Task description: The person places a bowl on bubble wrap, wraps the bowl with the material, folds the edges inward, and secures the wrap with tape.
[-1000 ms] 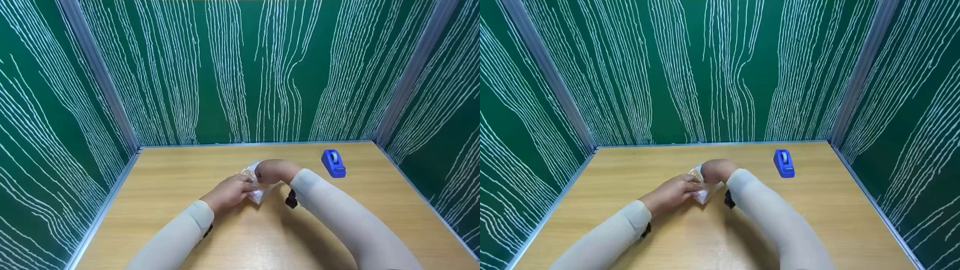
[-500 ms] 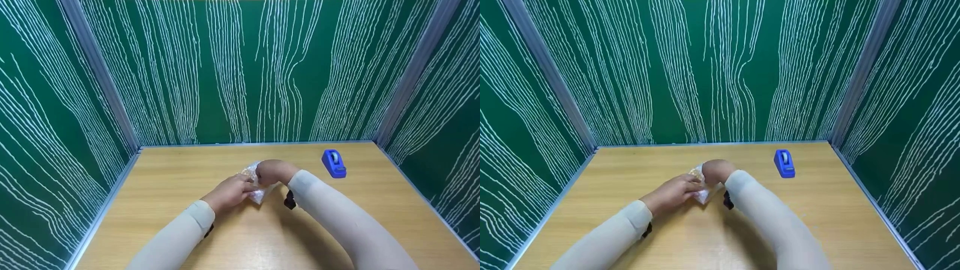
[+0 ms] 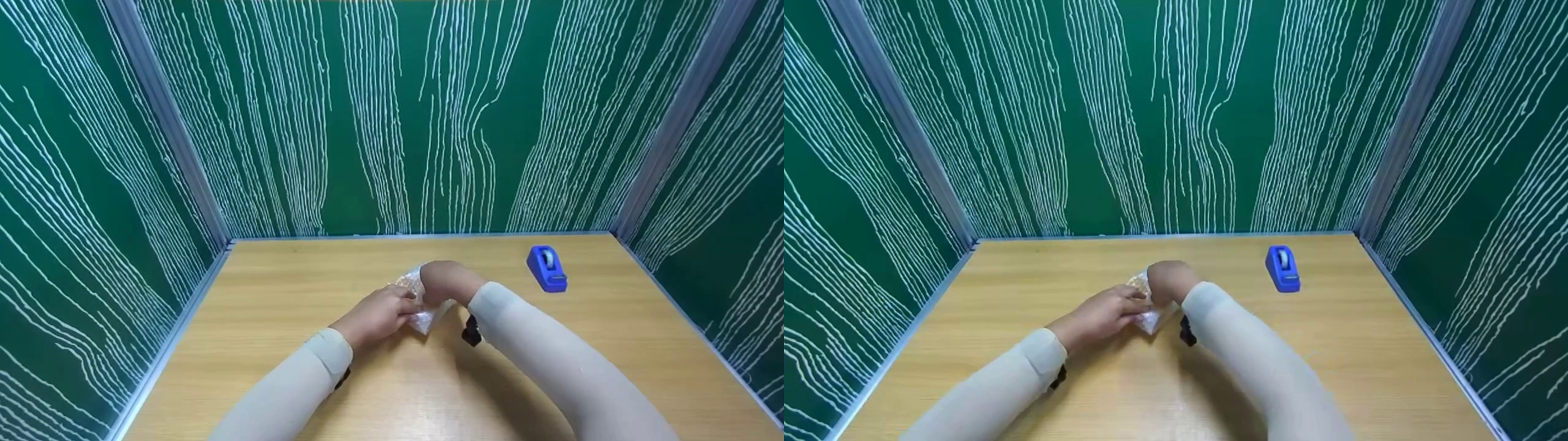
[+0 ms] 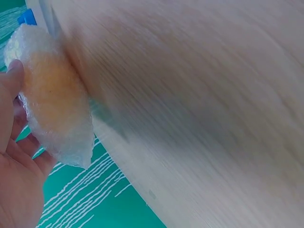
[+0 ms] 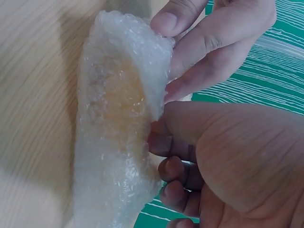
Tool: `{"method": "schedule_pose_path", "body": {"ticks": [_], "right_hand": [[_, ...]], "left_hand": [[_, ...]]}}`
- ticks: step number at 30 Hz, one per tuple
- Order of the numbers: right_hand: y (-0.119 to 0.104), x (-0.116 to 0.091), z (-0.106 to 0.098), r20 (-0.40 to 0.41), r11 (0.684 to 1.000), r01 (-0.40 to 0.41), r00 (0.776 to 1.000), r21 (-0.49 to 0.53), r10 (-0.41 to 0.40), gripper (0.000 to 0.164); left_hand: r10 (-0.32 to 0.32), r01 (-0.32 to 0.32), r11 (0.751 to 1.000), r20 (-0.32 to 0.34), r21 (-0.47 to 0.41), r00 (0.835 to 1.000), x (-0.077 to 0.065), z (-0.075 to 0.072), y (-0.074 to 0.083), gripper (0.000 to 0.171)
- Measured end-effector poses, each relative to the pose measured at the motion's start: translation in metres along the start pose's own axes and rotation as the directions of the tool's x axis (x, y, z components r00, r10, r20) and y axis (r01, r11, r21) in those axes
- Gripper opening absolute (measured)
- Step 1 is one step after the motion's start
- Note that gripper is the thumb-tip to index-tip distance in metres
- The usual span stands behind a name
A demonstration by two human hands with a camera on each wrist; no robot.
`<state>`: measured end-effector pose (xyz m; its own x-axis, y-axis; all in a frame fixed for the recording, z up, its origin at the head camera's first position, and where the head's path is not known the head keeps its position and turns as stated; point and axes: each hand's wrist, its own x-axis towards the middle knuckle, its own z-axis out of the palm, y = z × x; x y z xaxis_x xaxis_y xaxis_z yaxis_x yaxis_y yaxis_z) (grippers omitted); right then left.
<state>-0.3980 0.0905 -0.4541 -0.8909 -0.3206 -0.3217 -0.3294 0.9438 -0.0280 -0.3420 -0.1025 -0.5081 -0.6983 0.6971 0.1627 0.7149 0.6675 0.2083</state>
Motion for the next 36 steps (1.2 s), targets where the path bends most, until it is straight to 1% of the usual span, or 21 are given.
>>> {"method": "schedule_pose_path", "body": {"ticks": [3,6,11,14,17,21,24,26,28,30,33,34,36], "right_hand": [[0.003,0.0,0.003,-0.043,1.0,0.029,0.999,-0.005,-0.029,0.023],[0.005,0.0,0.004,-0.057,0.999,0.048,0.997,-0.006,-0.048,0.021],[0.008,-0.002,0.005,-0.061,0.999,0.042,0.997,0.016,-0.041,0.024],[0.01,-0.005,0.005,-0.079,0.998,0.035,0.996,0.043,-0.032,0.026],[0.012,-0.008,0.004,-0.126,0.998,0.046,0.991,0.046,-0.04,0.027],[0.016,-0.013,0.005,-0.19,0.996,0.076,0.979,0.042,-0.067,0.027],[0.018,-0.014,0.007,-0.226,0.994,0.104,0.969,0.017,-0.097,0.023],[0.019,-0.013,0.009,-0.237,0.994,0.105,0.966,-0.001,-0.102,0.021],[0.02,-0.011,0.011,-0.23,0.996,0.086,0.97,-0.001,-0.084,0.02],[0.02,-0.008,0.013,-0.205,0.999,0.04,0.978,0.031,-0.033,0.023],[0.024,-0.005,0.016,-0.176,0.992,-0.027,0.983,0.12,0.048,0.028],[0.025,-0.004,0.018,-0.173,0.987,-0.042,0.983,0.156,0.069,0.029],[0.029,-0.003,0.021,-0.171,0.966,-0.057,0.98,0.251,0.103,0.029]], "left_hand": [[-0.009,0.009,1.0,0.001,-0.008,1.0,0.0,0.001,0.0,0.03],[-0.011,0.011,1.0,0.001,-0.007,1.0,0.0,0.001,0.0,0.031],[-0.022,0.022,1.0,0.01,-0.018,1.0,-0.001,0.001,0.0,0.034],[-0.035,0.035,0.999,0.017,-0.026,0.999,-0.001,0.001,0.0,0.035],[-0.05,0.05,0.998,0.024,-0.031,0.998,-0.001,0.0,0.001,0.035],[-0.054,0.055,0.998,0.015,-0.038,0.998,-0.001,-0.001,0.002,0.034],[-0.042,0.042,0.999,0.004,-0.028,0.999,-0.002,0.0,0.003,0.031],[-0.034,0.034,0.999,-0.003,-0.021,0.999,-0.003,0.001,0.003,0.029],[-0.02,0.02,1.0,-0.006,-0.005,1.0,-0.003,0.001,0.003,0.028],[-0.023,0.023,1.0,-0.011,-0.012,1.0,-0.003,0.001,0.003,0.028],[-0.031,0.03,0.999,-0.011,-0.025,0.999,-0.003,0.002,0.002,0.028],[-0.038,0.037,0.999,-0.01,-0.03,0.999,-0.003,0.002,0.002,0.029],[-0.046,0.046,0.998,-0.006,-0.03,0.999,-0.003,0.002,0.002,0.03]]}}
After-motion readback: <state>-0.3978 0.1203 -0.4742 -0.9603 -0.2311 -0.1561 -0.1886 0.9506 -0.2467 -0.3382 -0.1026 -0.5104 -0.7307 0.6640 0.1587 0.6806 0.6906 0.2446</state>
